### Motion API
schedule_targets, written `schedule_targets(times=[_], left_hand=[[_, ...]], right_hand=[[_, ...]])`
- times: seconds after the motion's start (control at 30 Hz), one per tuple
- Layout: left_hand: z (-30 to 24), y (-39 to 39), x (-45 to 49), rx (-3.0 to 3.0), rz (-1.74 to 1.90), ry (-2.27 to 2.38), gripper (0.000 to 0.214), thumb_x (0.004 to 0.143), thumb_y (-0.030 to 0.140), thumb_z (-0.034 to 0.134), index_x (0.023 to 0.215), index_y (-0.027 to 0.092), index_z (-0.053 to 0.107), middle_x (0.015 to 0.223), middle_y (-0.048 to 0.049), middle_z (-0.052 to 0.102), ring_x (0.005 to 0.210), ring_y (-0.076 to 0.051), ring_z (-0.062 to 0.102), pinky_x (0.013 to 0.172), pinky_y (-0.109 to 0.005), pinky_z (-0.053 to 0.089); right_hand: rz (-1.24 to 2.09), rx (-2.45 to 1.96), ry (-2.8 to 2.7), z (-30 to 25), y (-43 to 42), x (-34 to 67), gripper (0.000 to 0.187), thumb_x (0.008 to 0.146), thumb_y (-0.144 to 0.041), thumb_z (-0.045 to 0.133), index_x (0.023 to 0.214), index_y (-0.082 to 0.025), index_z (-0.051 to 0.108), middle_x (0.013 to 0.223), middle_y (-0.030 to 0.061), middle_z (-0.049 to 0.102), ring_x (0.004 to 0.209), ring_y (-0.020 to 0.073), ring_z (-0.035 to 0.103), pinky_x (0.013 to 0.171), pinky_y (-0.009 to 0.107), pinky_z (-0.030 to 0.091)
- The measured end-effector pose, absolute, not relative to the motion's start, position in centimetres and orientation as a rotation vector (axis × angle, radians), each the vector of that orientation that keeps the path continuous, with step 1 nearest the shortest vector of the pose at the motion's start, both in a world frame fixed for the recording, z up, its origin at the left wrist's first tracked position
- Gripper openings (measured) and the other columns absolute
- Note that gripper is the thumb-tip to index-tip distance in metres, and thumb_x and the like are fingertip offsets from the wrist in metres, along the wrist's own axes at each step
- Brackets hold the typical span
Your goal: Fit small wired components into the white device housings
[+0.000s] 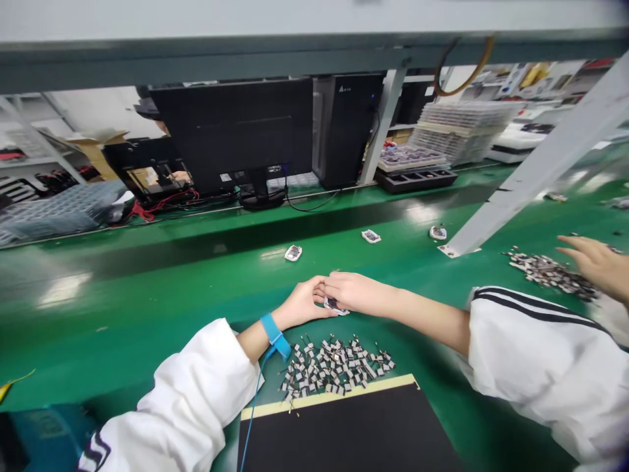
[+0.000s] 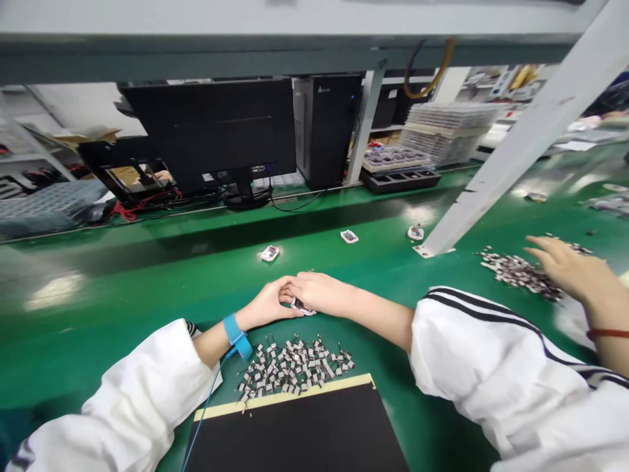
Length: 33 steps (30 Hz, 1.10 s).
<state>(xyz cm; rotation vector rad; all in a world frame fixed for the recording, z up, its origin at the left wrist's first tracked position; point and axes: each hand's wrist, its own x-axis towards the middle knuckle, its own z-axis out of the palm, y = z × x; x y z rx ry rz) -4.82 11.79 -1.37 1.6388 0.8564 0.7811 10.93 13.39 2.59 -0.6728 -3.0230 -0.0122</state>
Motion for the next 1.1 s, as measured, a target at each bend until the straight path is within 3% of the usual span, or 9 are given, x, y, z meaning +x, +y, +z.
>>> schedule_targets(times=[0.2,0.3,0.47,0.53,0.6,0.67,0.73,0.97,1.1], left_hand=[[-0.8,12.8,-7.1,1.742,0.961,1.04,0.065,0.061,0.011,0.071,0.116,0.014,0.037,0.095,-0.0071,0.059,0.088,-0.016,0.059,0.082,-0.03,0.048],[-0.2,14.1,-11.6,1.765,1.181,1.364,0.05,0.075,0.018,0.06,0.118,0.015,0.036,0.114,-0.0097,0.048,0.106,-0.02,0.048,0.096,-0.042,0.035],[1.2,14.0,-16.9,1.892,1.156,1.733,0.042,0.081,0.023,0.052,0.12,0.013,0.038,0.127,-0.0118,0.034,0.121,-0.029,0.027,0.1,-0.056,0.017],[2.2,12.9,-16.0,2.05,1.034,1.693,0.041,0.082,0.022,0.048,0.121,0.013,0.037,0.129,-0.0121,0.032,0.123,-0.027,0.023,0.103,-0.052,0.015],[3.1,11.4,-13.7,2.234,0.808,1.497,0.033,0.083,0.023,0.047,0.115,0.017,0.047,0.121,-0.0085,0.045,0.116,-0.022,0.037,0.101,-0.04,0.027],[3.8,9.9,-10.7,2.359,0.522,1.201,0.021,0.079,0.025,0.054,0.1,0.023,0.058,0.101,-0.0018,0.059,0.095,-0.016,0.054,0.086,-0.026,0.042],[4.1,8.6,-8.3,2.403,0.33,1.008,0.014,0.075,0.025,0.059,0.089,0.023,0.062,0.087,0.0009,0.062,0.079,-0.012,0.058,0.073,-0.018,0.044],[3.7,6.8,-5.8,2.353,0.108,1.144,0.009,0.072,0.018,0.062,0.08,0.014,0.059,0.076,-0.0012,0.057,0.065,-0.013,0.053,0.059,-0.021,0.04],[3.5,6.0,-5.3,2.453,-0.05,1.299,0.013,0.08,0.012,0.049,0.088,0.017,0.058,0.083,-0.0015,0.057,0.07,-0.014,0.055,0.063,-0.023,0.042]], right_hand=[[0.109,-0.685,-2.96,5.1,17.1,10.8,0.022,0.08,-0.012,0.047,0.099,-0.018,0.055,0.097,0.0035,0.057,0.09,0.0141,0.049,0.081,0.026,0.041],[0.048,-0.907,-2.793,4.7,20.1,8.9,0.036,0.083,-0.012,0.041,0.119,-0.015,0.039,0.111,0.0088,0.049,0.101,0.0168,0.046,0.086,0.035,0.04],[0.12,-0.97,-2.802,2.2,23.3,4.6,0.031,0.084,-0.03,0.046,0.11,-0.014,0.046,0.104,0.0064,0.051,0.088,0.0148,0.053,0.074,0.034,0.047],[0.165,-0.962,-2.806,1.7,23.7,3.5,0.029,0.084,-0.031,0.047,0.106,-0.013,0.049,0.102,0.0061,0.052,0.087,0.0145,0.053,0.074,0.034,0.047],[0.194,-0.963,-2.79,1.8,23.9,3.0,0.028,0.083,-0.031,0.047,0.104,-0.013,0.05,0.102,0.0061,0.053,0.089,0.0149,0.053,0.076,0.035,0.047],[0.204,-0.979,-2.776,2.2,23.8,3.2,0.027,0.083,-0.031,0.047,0.102,-0.013,0.051,0.101,0.0059,0.053,0.09,0.0149,0.053,0.077,0.035,0.046],[0.195,-1.013,-2.76,2.5,23.1,4.0,0.026,0.083,-0.032,0.047,0.099,-0.013,0.052,0.1,0.0057,0.053,0.09,0.0148,0.052,0.078,0.035,0.045],[0.265,-1.104,-2.631,1.3,14.6,10.2,0.029,0.064,-0.023,0.062,0.089,-0.01,0.053,0.087,0.0069,0.055,0.088,0.0203,0.046,0.081,0.033,0.04],[0.457,-1.036,-2.602,-0.1,11.3,13.7,0.028,0.07,-0.025,0.058,0.094,-0.013,0.05,0.093,0.0066,0.053,0.087,0.0191,0.047,0.081,0.033,0.04]])
